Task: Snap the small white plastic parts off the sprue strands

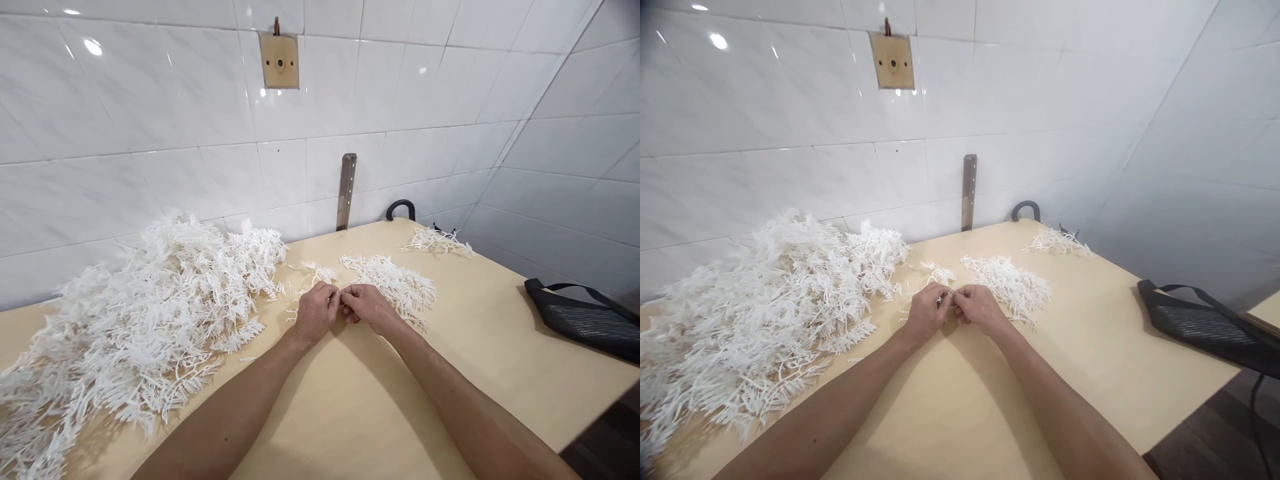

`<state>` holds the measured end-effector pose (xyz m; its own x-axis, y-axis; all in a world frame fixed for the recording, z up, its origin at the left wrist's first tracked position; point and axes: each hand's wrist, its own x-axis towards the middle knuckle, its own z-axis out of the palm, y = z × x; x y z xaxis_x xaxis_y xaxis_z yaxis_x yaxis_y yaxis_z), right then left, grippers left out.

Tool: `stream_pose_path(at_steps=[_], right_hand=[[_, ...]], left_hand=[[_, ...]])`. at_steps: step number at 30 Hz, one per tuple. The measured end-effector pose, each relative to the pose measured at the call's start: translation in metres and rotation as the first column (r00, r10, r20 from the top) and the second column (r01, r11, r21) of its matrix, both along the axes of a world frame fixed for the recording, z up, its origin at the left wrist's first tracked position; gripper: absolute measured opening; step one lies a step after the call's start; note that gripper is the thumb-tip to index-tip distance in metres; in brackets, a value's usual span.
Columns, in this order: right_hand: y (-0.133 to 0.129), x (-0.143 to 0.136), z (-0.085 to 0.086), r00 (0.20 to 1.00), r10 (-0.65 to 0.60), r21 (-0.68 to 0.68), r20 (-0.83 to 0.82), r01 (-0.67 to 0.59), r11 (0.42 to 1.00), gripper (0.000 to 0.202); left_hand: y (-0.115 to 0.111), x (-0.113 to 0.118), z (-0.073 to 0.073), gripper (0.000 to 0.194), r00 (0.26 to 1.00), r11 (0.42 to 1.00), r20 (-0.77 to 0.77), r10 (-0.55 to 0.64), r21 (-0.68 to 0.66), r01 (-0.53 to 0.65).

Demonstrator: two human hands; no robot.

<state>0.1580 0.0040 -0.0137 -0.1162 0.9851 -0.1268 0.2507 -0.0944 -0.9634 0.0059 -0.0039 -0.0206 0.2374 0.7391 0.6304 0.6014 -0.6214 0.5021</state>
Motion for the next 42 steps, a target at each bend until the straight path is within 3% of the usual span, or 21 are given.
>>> stream_pose_path(at_steps=[4, 8, 11, 13, 17, 21, 23, 26, 28, 30, 35, 38, 41, 42], right_hand=[[-0.002, -0.005, 0.006, 0.986, -0.041, 0.042, 0.159, 0.035, 0.999, 0.011], [-0.004, -0.012, 0.012, 0.955, -0.035, 0.091, 0.296, 0.008, 0.996, 0.016], [-0.002, -0.014, 0.012, 0.801, -0.182, 0.308, 0.570, -0.003, 0.951, 0.017], [0.001, -0.009, 0.011, 0.692, -0.289, 0.400, 0.661, 0.001, 0.917, 0.019], [0.011, 0.018, 0.011, 0.702, -0.393, 0.466, 0.595, 0.097, 0.879, 0.018], [0.016, 0.048, 0.020, 0.696, -0.579, 0.526, 0.423, 0.332, 0.783, 0.014], [0.015, 0.054, 0.025, 0.793, -0.494, 0.403, 0.357, 0.347, 0.847, 0.020], [0.009, 0.051, 0.026, 0.960, -0.132, 0.177, 0.248, 0.089, 0.980, 0.035], [0.005, 0.044, 0.023, 0.970, 0.087, 0.105, 0.227, -0.114, 0.988, 0.042], [0.003, 0.038, 0.018, 0.948, 0.215, 0.063, 0.234, -0.235, 0.970, 0.042], [0.003, 0.038, 0.015, 0.937, 0.280, 0.003, 0.210, -0.287, 0.958, 0.034], [0.005, 0.044, 0.020, 0.939, 0.267, -0.010, 0.216, -0.271, 0.962, 0.031], [0.004, 0.050, 0.025, 0.948, 0.247, -0.013, 0.203, -0.249, 0.968, 0.030], [0.004, 0.052, 0.026, 0.952, 0.238, -0.020, 0.193, -0.239, 0.971, 0.030]], left_hand=[[0.002, -0.002, -0.001, 0.019, 0.997, 0.997, -0.076, 0.016, 0.073, -0.011], [0.005, -0.003, 0.000, 0.015, 0.999, 0.997, -0.025, 0.035, 0.069, -0.033], [0.005, -0.003, 0.002, 0.013, 0.997, 0.998, 0.051, 0.065, 0.019, -0.066], [0.005, -0.003, 0.004, 0.014, 0.994, 0.997, 0.083, 0.077, -0.014, -0.077], [0.003, -0.003, 0.005, 0.016, 0.997, 0.999, 0.079, 0.002, -0.034, 0.001], [-0.001, -0.002, 0.004, 0.018, 0.995, 0.999, -0.086, -0.041, -0.018, 0.040], [-0.006, 0.001, 0.006, 0.020, 0.978, 0.999, -0.204, -0.032, -0.035, 0.025], [-0.014, 0.005, 0.010, 0.022, 0.921, 0.996, -0.390, 0.004, -0.078, -0.037], [-0.019, 0.008, 0.015, 0.022, 0.883, 0.990, -0.469, 0.036, -0.103, -0.095], [-0.024, 0.011, 0.021, 0.021, 0.859, 0.981, -0.509, 0.049, -0.139, -0.138], [-0.030, 0.008, 0.047, 0.023, 0.844, 0.927, -0.534, -0.055, -0.340, -0.155], [-0.032, -0.002, 0.071, 0.036, 0.829, 0.873, -0.509, -0.231, -0.485, -0.054], [-0.033, -0.017, 0.093, 0.029, 0.810, 0.815, -0.401, -0.428, -0.559, 0.153], [-0.033, -0.023, 0.100, 0.029, 0.823, 0.817, -0.371, -0.430, -0.549, 0.178]])
